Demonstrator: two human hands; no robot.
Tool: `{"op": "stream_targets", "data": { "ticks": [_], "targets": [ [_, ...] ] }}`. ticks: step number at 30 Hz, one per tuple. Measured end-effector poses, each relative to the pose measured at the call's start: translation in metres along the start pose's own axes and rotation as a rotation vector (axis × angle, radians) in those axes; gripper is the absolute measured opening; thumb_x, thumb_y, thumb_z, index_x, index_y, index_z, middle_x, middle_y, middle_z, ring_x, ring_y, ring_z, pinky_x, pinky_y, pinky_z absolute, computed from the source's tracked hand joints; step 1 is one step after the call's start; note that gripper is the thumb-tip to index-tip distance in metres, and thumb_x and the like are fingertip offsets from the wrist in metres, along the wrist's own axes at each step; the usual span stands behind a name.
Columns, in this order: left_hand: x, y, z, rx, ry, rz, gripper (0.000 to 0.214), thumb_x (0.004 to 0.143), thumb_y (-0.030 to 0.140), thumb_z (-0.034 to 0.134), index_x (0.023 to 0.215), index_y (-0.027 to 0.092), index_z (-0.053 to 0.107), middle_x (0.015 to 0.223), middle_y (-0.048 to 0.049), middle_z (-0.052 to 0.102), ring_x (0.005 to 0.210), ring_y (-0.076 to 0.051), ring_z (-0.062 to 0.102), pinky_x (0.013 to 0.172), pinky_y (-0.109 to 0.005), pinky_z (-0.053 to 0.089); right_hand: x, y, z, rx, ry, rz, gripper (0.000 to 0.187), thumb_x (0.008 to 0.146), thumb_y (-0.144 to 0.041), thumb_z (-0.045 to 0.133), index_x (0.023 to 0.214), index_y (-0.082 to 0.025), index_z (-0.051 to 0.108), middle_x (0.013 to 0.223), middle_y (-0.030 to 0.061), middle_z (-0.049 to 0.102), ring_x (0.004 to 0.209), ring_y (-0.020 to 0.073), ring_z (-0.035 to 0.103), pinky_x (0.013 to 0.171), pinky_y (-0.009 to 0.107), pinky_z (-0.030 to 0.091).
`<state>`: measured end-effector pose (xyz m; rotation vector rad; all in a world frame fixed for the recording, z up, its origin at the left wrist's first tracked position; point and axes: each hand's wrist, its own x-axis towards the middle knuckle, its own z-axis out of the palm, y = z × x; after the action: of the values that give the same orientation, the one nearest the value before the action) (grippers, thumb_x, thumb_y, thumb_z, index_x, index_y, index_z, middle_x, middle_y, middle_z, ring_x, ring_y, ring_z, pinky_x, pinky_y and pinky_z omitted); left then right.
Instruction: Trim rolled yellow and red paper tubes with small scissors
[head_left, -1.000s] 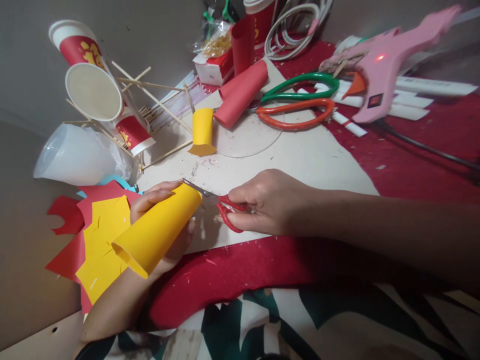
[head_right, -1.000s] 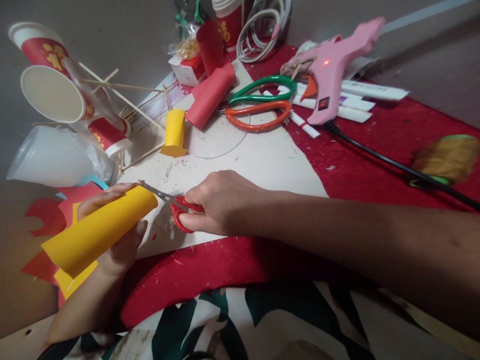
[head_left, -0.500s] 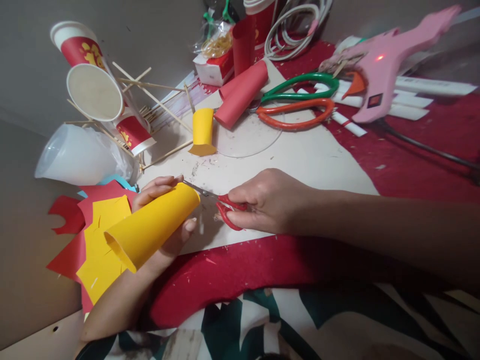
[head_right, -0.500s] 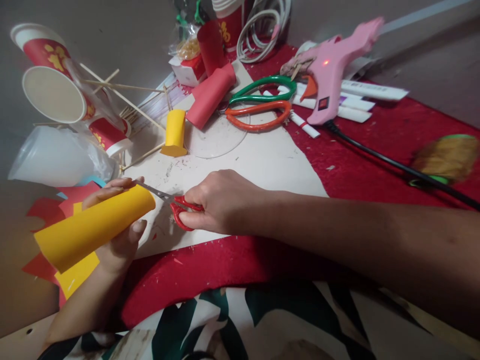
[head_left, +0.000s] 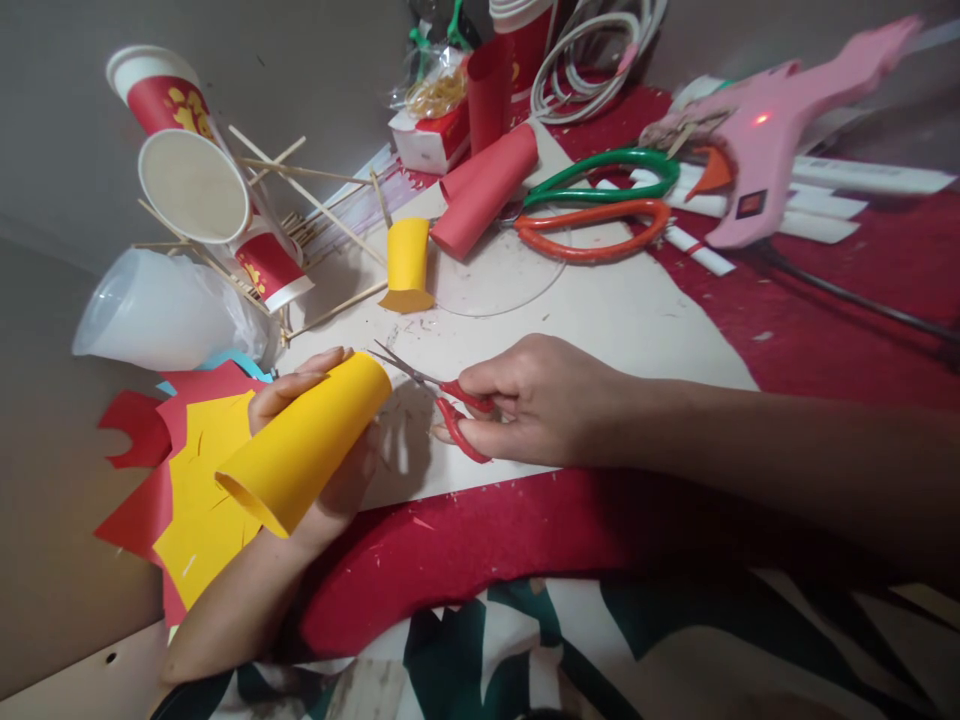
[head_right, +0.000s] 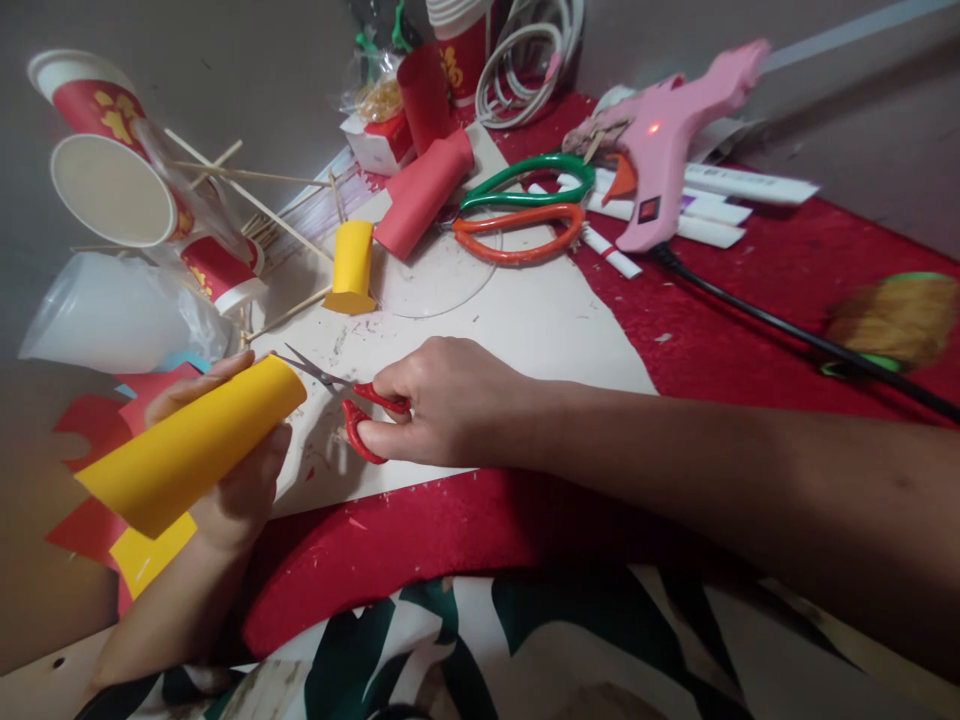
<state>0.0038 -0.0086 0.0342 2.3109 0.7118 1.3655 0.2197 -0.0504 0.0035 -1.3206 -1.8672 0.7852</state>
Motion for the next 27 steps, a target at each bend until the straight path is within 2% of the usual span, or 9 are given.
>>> {"op": "stream_targets", "data": {
  "ticks": [3,9,14,19,24,27],
  "targets": [
    [0.0002,0.0029,0.0018,-0.013,-0.01,0.016,0.051,0.072,0.02,0.08,0.117,0.022,0.056,0.12,-0.0064,0.062,0.114,-0.021,0.065,0.098,-0.039,0.054,-0.0012,0.0008,0.0009,-0.012,0.025,-0.033,0.038,0.075,-0.042,0.057,0.048,-0.018,0.045,0.043,-0.0064,0.029,0.047,0.0079,0.02,0.048,0.025,0.021],
    [-0.0001,0.0062,0.0045,0.02,-0.021,0.001,0.049,0.072,0.025,0.082,0.114,0.024,0.057,0.117,-0.006,0.061,0.113,-0.023,0.065,0.1,-0.043,0.053,-0.0011,0.0007,-0.0007,-0.117,0.015,-0.08,0.035,0.077,-0.041,0.057,0.052,-0.018,0.052,0.044,-0.0047,0.036,0.047,0.0083,0.024,0.049,0.025,0.021],
    [-0.0017,0.0048,0.0032,-0.059,-0.028,-0.013,0.052,0.071,0.016,0.081,0.116,0.024,0.057,0.118,-0.0082,0.06,0.114,-0.024,0.064,0.105,-0.043,0.052,-0.0012,0.0021,-0.0005,-0.136,0.007,-0.096,0.035,0.078,-0.041,0.057,0.053,-0.017,0.055,0.044,-0.004,0.039,0.047,0.0084,0.024,0.049,0.025,0.021],
    [-0.0036,0.0068,-0.0019,-0.062,-0.09,-0.102,0.049,0.076,0.013,0.074,0.119,0.027,0.056,0.123,-0.006,0.061,0.121,-0.024,0.06,0.109,-0.05,0.049,-0.0015,0.0038,0.0017,-0.132,0.011,-0.084,0.035,0.078,-0.041,0.058,0.053,-0.017,0.056,0.046,-0.0028,0.044,0.048,0.0085,0.026,0.05,0.026,0.022],
    [-0.0049,0.0047,-0.0013,-0.105,-0.067,-0.077,0.05,0.074,0.015,0.077,0.118,0.023,0.055,0.119,-0.0092,0.061,0.12,-0.026,0.06,0.107,-0.054,0.049,-0.0012,0.0036,0.0022,-0.127,0.001,-0.078,0.034,0.077,-0.039,0.059,0.052,-0.017,0.053,0.046,-0.0034,0.043,0.049,0.0084,0.026,0.05,0.026,0.023],
    [-0.0056,0.0032,-0.0009,-0.072,-0.07,-0.091,0.049,0.076,0.021,0.077,0.119,0.027,0.055,0.118,-0.0084,0.061,0.12,-0.026,0.06,0.106,-0.055,0.051,-0.0012,0.0037,0.0023,-0.102,0.011,-0.084,0.035,0.077,-0.04,0.059,0.051,-0.017,0.052,0.046,-0.0044,0.04,0.049,0.0082,0.024,0.049,0.025,0.022]
  ]
}}
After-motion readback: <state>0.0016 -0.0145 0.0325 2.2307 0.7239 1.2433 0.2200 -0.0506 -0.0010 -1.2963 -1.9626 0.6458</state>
